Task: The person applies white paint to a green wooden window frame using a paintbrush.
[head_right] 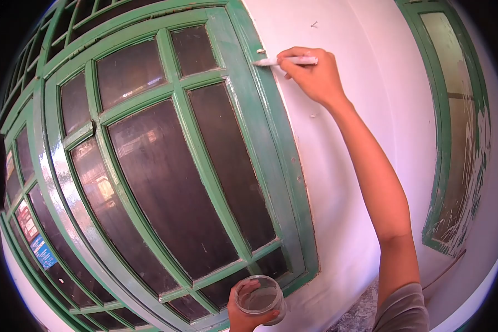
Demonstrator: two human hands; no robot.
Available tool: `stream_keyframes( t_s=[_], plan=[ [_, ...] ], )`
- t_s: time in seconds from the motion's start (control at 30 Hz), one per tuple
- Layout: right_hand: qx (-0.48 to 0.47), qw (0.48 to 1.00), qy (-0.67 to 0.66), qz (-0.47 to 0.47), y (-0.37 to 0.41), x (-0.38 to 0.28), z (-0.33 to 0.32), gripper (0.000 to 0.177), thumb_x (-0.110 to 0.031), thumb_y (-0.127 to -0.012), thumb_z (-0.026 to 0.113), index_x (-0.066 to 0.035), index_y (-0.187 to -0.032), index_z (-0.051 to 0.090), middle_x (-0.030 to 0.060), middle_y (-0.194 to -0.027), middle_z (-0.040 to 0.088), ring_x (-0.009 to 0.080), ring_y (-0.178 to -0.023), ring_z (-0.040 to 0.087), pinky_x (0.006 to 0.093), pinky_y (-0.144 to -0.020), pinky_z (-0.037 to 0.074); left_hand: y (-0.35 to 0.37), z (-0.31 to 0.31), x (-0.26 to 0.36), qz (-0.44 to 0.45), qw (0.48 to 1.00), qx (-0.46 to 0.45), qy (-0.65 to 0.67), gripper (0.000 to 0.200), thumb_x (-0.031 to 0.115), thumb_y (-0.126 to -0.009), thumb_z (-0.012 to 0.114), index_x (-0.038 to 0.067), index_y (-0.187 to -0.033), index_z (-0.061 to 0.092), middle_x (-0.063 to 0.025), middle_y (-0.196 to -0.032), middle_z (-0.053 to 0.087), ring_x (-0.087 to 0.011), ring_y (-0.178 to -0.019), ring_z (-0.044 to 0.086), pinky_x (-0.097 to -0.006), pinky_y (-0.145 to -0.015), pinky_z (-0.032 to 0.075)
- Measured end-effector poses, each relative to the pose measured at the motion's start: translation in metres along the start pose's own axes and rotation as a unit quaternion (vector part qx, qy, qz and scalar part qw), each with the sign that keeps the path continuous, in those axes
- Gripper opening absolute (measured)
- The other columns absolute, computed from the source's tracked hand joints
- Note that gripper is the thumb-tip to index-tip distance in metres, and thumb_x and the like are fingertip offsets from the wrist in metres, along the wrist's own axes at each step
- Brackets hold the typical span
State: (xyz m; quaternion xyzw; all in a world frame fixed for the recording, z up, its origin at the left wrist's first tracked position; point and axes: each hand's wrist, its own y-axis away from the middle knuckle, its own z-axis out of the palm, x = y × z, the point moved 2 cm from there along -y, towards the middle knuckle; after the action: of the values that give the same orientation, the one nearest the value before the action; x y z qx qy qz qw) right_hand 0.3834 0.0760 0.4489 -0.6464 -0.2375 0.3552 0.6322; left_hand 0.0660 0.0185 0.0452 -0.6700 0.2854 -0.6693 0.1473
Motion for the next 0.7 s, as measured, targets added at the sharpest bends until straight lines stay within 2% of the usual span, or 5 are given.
stream_keyframes(
  t_s=[0.17, 0.27, 0.4, 0.5, 0.7],
  plan=[
    [0.013, 0.996, 0.064, -0.064, -0.01, 0.005, 0.004, 0.023, -0.021, -0.094, 0.07, -0.004, -0.108, 0.078, 0.0035, -0.084, 0.074, 0.0098, -0.075, 0.069, 0.0229, -0.061, 0.049, -0.005, 0.003, 0.006, 0.009, 1.0, 0.004, -0.019, 0.104, 0.02, -0.055, 0.101, -0.002, -0.139, 0.044, -0.0168, -0.131, 0.06, -0.0276, -0.125, 0.059, -0.0429, -0.106, 0.049],
    [0.066, 0.992, 0.038, -0.099, -0.01, -0.001, 0.001, 0.024, -0.02, -0.09, 0.072, -0.003, -0.105, 0.078, 0.0053, -0.081, 0.074, 0.0118, -0.071, 0.068, 0.0252, -0.067, 0.052, -0.006, 0.001, 0.008, 0.017, 1.0, 0.003, -0.002, 0.106, 0.018, -0.053, 0.102, -0.004, -0.138, 0.044, -0.0163, -0.129, 0.061, -0.0258, -0.124, 0.06, -0.0404, -0.107, 0.049],
    [0.07, 0.997, 0.002, -0.022, -0.011, -0.023, -0.007, 0.021, -0.019, -0.092, 0.071, -0.004, -0.106, 0.078, 0.003, -0.08, 0.073, 0.0106, -0.074, 0.07, 0.0247, -0.067, 0.052, -0.004, 0.002, 0.008, -0.015, 0.999, 0.01, 0.027, 0.109, 0.017, -0.048, 0.104, -0.001, -0.137, 0.045, -0.0144, -0.128, 0.06, -0.0253, -0.124, 0.058, -0.0424, -0.11, 0.047],
    [0.07, 0.997, 0.013, -0.036, -0.014, -0.029, -0.004, 0.022, -0.02, -0.091, 0.072, -0.004, -0.105, 0.078, 0.0026, -0.081, 0.073, 0.0107, -0.074, 0.07, 0.0243, -0.068, 0.052, -0.004, 0.0, 0.007, 0.006, 1.0, -0.004, -0.011, 0.101, 0.02, -0.057, 0.1, 0.001, -0.141, 0.046, -0.0179, -0.136, 0.059, -0.0311, -0.127, 0.058, -0.0474, -0.106, 0.049],
    [0.059, 0.983, 0.075, -0.155, 0.0, 0.006, 0.022, 0.026, -0.024, -0.088, 0.072, -0.004, -0.105, 0.077, 0.0135, -0.086, 0.075, 0.0206, -0.07, 0.07, 0.0316, -0.069, 0.054, -0.005, 0.004, 0.013, 0.016, 1.0, 0.0, 0.0, 0.107, 0.019, -0.053, 0.102, -0.004, -0.139, 0.043, -0.0175, -0.13, 0.06, -0.0258, -0.124, 0.06, -0.0397, -0.107, 0.049]
  ],
)
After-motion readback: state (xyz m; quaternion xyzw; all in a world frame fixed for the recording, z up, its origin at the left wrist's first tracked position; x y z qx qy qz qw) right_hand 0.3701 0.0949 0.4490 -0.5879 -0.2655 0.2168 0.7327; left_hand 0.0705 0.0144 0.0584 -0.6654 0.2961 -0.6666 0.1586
